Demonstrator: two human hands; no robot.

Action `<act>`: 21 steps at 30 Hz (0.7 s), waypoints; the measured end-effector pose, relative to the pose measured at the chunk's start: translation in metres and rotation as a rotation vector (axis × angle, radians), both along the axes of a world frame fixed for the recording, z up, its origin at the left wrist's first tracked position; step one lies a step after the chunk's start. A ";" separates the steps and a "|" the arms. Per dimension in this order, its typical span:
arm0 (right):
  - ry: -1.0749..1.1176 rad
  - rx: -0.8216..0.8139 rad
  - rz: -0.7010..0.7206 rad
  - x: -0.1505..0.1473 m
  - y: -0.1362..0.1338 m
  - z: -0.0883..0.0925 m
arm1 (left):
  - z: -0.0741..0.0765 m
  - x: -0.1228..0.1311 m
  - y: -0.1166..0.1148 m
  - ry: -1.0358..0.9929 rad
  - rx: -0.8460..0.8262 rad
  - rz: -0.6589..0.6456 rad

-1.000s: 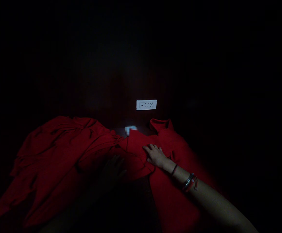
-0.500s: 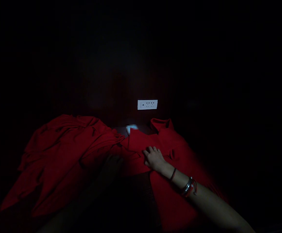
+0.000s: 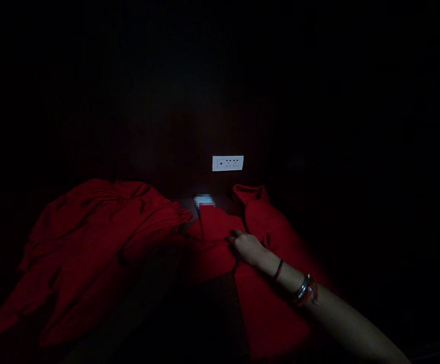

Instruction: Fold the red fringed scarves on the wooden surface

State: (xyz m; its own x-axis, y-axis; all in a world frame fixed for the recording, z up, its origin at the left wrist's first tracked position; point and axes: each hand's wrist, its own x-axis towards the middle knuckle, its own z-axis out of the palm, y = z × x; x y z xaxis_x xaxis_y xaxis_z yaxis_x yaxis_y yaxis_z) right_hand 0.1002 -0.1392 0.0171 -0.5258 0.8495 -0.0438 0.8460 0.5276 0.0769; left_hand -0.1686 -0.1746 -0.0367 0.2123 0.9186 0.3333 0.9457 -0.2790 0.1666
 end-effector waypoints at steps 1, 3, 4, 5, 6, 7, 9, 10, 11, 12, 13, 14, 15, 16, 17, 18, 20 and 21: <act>0.003 -0.024 0.026 -0.002 -0.003 -0.003 | 0.006 0.008 0.007 0.001 -0.013 0.003; 0.041 -0.065 0.062 -0.003 -0.007 -0.007 | 0.021 0.025 0.026 -0.028 -0.056 0.032; 0.084 -0.080 0.075 0.000 -0.007 -0.007 | 0.029 0.033 0.038 -0.071 -0.081 0.064; 0.143 -0.086 0.082 0.003 -0.007 -0.006 | 0.036 0.041 0.051 -0.142 -0.129 0.107; 0.212 -0.077 0.071 0.008 -0.005 -0.006 | 0.041 0.048 0.065 -0.223 -0.186 0.147; 0.281 -0.055 0.032 0.013 -0.002 -0.005 | 0.044 0.054 0.077 -0.270 -0.227 0.169; 0.385 -0.006 -0.131 0.025 0.005 -0.005 | 0.044 0.064 0.099 -0.350 -0.310 0.214; 0.410 -0.006 -0.222 0.030 0.010 -0.006 | 0.042 0.068 0.106 -0.379 -0.335 0.231; 0.425 -0.030 -0.298 0.034 0.015 -0.007 | 0.040 0.071 0.112 -0.416 -0.351 0.244; 0.438 -0.073 -0.353 0.037 0.021 -0.009 | 0.039 0.073 0.116 -0.456 -0.353 0.247; 0.457 -0.123 -0.386 0.039 0.026 -0.011 | 0.039 0.075 0.118 -0.500 -0.343 0.238; 0.484 -0.166 -0.403 0.039 0.032 -0.013 | 0.041 0.075 0.119 -0.545 -0.327 0.222; 0.512 -0.199 -0.416 0.039 0.037 -0.014 | 0.043 0.074 0.119 -0.584 -0.306 0.202; 0.536 -0.219 -0.430 0.037 0.041 -0.016 | 0.047 0.072 0.118 -0.627 -0.281 0.181; 0.550 -0.230 -0.441 0.034 0.044 -0.017 | 0.050 0.068 0.117 -0.676 -0.254 0.162; 0.551 -0.230 -0.446 0.030 0.047 -0.018 | 0.053 0.063 0.117 -0.720 -0.233 0.151; 0.523 -0.211 -0.447 0.023 0.050 -0.019 | 0.055 0.051 0.116 -0.779 -0.215 0.161; 0.501 -0.196 -0.443 0.019 0.051 -0.019 | 0.054 0.043 0.117 -0.787 -0.219 0.178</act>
State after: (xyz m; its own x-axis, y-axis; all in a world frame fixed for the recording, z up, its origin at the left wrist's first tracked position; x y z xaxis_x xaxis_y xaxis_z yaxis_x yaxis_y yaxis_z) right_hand 0.1190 -0.0886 -0.0024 -0.1286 0.9898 -0.0607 0.8933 0.0890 -0.4406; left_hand -0.1252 -0.0579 0.0172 -0.1625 0.9777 0.1331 0.5570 -0.0204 0.8303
